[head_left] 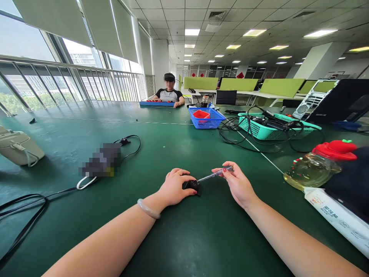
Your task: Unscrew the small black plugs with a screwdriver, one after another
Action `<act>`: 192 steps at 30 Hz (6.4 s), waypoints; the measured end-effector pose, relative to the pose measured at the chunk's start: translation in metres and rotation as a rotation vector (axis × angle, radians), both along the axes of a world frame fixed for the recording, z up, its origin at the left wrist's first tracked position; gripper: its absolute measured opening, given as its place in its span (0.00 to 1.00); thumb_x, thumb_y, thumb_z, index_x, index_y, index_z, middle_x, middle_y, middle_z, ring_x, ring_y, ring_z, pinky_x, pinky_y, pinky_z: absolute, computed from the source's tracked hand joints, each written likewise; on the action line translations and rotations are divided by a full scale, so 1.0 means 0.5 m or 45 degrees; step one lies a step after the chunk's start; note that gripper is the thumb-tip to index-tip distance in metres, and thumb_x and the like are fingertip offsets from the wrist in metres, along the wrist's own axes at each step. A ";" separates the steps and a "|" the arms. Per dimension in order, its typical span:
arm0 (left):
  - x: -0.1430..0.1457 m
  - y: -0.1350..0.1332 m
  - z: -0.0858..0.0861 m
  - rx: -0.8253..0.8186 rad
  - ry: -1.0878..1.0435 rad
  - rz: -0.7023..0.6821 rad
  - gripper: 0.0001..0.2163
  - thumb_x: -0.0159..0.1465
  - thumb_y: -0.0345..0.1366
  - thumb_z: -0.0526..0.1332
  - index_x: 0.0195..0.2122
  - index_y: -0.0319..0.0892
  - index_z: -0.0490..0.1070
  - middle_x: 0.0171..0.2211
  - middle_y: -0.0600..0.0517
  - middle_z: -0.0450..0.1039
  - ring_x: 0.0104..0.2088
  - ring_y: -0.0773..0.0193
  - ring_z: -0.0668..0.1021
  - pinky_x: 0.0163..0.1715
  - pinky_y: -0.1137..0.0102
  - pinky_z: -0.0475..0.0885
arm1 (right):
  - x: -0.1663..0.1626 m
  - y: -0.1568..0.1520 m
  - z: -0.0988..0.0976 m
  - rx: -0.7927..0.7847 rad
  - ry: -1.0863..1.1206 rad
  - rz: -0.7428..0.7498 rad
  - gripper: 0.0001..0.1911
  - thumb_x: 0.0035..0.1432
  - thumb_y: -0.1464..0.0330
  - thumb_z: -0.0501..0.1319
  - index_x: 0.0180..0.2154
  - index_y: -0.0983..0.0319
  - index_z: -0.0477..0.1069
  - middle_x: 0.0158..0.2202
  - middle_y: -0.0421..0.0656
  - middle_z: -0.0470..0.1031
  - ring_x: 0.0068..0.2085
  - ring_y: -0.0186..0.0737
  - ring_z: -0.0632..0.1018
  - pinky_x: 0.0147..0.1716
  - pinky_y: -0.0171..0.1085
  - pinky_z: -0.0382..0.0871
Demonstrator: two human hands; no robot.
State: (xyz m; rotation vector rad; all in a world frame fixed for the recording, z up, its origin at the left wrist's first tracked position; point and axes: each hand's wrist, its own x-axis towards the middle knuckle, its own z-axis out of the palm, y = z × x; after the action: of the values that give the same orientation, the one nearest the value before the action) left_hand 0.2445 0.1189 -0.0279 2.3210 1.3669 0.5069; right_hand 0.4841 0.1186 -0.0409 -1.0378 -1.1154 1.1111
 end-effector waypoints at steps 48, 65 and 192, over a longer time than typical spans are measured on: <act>0.002 0.000 -0.002 0.012 0.032 -0.009 0.18 0.60 0.49 0.65 0.51 0.56 0.76 0.58 0.50 0.70 0.62 0.48 0.64 0.63 0.49 0.58 | 0.004 0.004 0.002 -0.073 0.232 0.086 0.23 0.44 0.50 0.74 0.37 0.55 0.72 0.34 0.41 0.81 0.40 0.46 0.81 0.51 0.52 0.71; 0.003 -0.001 -0.003 0.027 0.027 0.001 0.19 0.59 0.50 0.65 0.50 0.54 0.76 0.57 0.49 0.70 0.62 0.47 0.64 0.63 0.49 0.58 | 0.005 0.002 0.007 -0.163 0.366 0.202 0.18 0.42 0.55 0.76 0.31 0.55 0.74 0.35 0.40 0.82 0.42 0.45 0.82 0.55 0.54 0.69; 0.005 -0.005 0.012 -0.050 -0.182 -0.011 0.14 0.60 0.36 0.65 0.48 0.49 0.75 0.48 0.51 0.77 0.56 0.53 0.72 0.58 0.57 0.66 | -0.012 -0.029 0.030 0.092 0.013 0.171 0.20 0.54 0.51 0.66 0.23 0.60 0.73 0.21 0.39 0.63 0.24 0.35 0.65 0.24 0.37 0.59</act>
State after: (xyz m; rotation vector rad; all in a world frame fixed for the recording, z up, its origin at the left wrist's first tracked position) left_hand 0.2469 0.1165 -0.0220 2.2124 1.2885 0.6243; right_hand 0.4779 0.1040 -0.0260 -0.9108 -1.2223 1.1724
